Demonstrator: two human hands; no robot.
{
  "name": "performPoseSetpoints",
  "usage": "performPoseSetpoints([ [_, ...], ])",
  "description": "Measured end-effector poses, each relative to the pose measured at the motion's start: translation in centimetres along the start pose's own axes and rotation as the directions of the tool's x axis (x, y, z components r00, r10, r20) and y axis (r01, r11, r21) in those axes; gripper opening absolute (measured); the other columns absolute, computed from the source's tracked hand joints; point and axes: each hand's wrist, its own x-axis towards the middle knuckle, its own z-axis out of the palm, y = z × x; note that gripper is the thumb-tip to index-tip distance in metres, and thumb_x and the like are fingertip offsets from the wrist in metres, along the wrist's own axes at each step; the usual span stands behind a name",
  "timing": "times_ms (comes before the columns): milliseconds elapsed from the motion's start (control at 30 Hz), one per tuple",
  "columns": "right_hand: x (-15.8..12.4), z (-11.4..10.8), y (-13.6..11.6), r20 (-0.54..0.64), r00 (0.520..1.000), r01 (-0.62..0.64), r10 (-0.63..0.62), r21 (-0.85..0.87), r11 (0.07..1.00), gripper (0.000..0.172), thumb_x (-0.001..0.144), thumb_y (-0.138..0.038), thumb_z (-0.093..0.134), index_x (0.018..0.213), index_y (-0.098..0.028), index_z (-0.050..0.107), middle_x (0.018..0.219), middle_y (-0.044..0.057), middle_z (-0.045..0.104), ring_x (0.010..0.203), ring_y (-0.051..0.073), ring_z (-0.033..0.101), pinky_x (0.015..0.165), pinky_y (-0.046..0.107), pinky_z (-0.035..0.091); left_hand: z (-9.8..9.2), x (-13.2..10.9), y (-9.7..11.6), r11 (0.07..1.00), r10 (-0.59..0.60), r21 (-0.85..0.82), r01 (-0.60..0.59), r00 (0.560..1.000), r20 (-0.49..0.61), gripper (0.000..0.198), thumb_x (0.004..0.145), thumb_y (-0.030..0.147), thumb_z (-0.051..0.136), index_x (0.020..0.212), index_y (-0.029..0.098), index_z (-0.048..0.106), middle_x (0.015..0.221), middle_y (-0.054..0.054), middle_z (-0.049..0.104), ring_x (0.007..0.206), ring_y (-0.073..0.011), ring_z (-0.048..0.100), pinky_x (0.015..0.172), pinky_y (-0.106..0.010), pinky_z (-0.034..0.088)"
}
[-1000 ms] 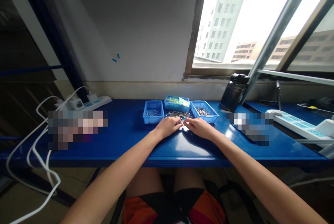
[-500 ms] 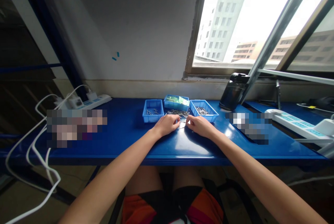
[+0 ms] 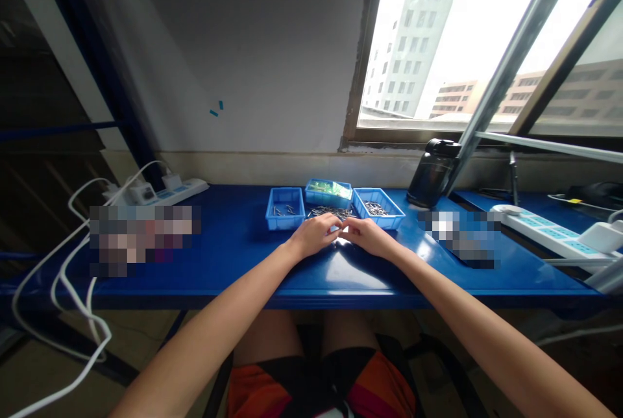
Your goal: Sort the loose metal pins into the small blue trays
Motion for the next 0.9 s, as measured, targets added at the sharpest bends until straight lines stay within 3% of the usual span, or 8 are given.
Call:
performPoseSetpoints([
  [233, -0.29, -0.83, -0.13, 0.026, 1.0, 0.016, -0.014, -0.071, 0.997, 0.03, 0.084, -0.04, 0.047, 0.103, -0.019, 0.056, 0.06, -0.002, 0.058, 0.053, 0.01, 0.051, 0.055, 0.021, 0.036, -0.32, -0.2, 0.03, 0.99, -0.126, 0.061, 0.124, 0.992, 0.021, 0.015, 0.081, 0.032, 0.048, 0.089, 0.02, 0.055, 0.08, -0.001, 0.064, 0.073, -0.0163, 0.061, 0.063, -0.024, 0.045],
  [467, -0.34, -0.83, 0.23, 0.066, 0.994, 0.094, -0.082, -0.2, 0.975, 0.029, 0.089, -0.035, 0.037, 0.09, -0.019, 0.061, 0.064, 0.002, 0.06, 0.055, 0.011, 0.051, 0.055, 0.022, 0.033, -0.22, 0.05, -0.4, 0.992, -0.108, 0.066, 0.105, 0.993, 0.052, 0.019, 0.084, 0.036, 0.046, 0.089, 0.021, 0.058, 0.086, -0.002, 0.066, 0.079, -0.0174, 0.061, 0.065, -0.023, 0.044],
  [667, -0.35, -0.88, 0.37, 0.058, 0.997, 0.061, -0.049, -0.22, 0.974, 0.032, 0.091, -0.033, 0.033, 0.091, -0.019, 0.061, 0.07, 0.004, 0.063, 0.063, 0.013, 0.055, 0.059, 0.023, 0.036, -0.5, -0.11, -0.26, 0.984, -0.165, 0.076, 0.161, 0.985, 0.054, 0.029, 0.085, 0.041, 0.043, 0.084, 0.019, 0.061, 0.077, -0.005, 0.065, 0.073, -0.018, 0.061, 0.062, -0.024, 0.044],
  [900, -0.32, -0.86, 0.64, 0.008, 1.0, -0.004, 0.007, -0.27, 0.963, 0.03, 0.09, -0.034, 0.036, 0.091, -0.019, 0.062, 0.075, 0.005, 0.065, 0.067, 0.015, 0.059, 0.061, 0.023, 0.037, -0.65, -0.19, -0.16, 0.98, -0.183, 0.079, 0.18, 0.982, 0.038, 0.024, 0.085, 0.035, 0.043, 0.088, 0.019, 0.061, 0.078, -0.004, 0.064, 0.071, -0.0169, 0.06, 0.062, -0.023, 0.044],
])
